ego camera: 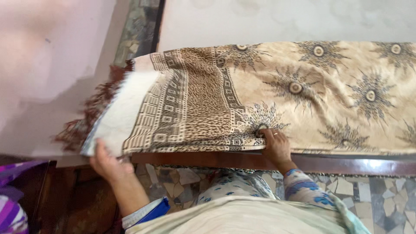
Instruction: The person folds a large patterned cloth on a bed, carries it to a storage area, and then tucks a white sheet under the mattress.
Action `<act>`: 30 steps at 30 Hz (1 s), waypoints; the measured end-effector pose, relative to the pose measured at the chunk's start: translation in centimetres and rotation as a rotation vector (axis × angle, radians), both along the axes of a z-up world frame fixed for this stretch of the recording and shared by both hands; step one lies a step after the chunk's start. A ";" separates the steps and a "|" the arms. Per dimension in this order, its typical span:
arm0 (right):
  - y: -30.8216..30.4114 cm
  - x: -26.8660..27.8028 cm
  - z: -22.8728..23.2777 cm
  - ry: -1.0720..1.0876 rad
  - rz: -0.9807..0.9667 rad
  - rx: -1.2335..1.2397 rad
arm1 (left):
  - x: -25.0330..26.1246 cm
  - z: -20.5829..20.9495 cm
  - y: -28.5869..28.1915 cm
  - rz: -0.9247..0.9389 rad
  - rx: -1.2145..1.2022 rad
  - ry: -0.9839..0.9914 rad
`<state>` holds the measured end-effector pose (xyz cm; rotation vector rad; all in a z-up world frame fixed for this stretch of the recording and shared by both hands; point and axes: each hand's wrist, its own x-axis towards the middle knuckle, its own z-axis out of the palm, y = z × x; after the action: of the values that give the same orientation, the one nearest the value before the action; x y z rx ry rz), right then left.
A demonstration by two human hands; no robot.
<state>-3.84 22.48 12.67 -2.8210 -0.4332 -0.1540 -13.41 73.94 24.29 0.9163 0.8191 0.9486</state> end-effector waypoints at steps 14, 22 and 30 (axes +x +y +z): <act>-2.9 -5.5 -1.6 0.098 -0.148 -0.236 | -4.5 -12.5 2.8 0.160 -0.449 0.624; -1.3 -6.0 0.6 0.311 -0.320 -0.203 | -5.1 -16.5 -3.0 0.057 -0.141 0.511; -2.1 -5.9 -0.2 0.127 -0.305 0.106 | -2.6 -6.7 -0.1 -0.141 -0.032 0.429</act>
<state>-9.71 20.42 12.47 -2.7543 0.0340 -0.0566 -16.01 73.89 17.55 1.1534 1.1115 0.6204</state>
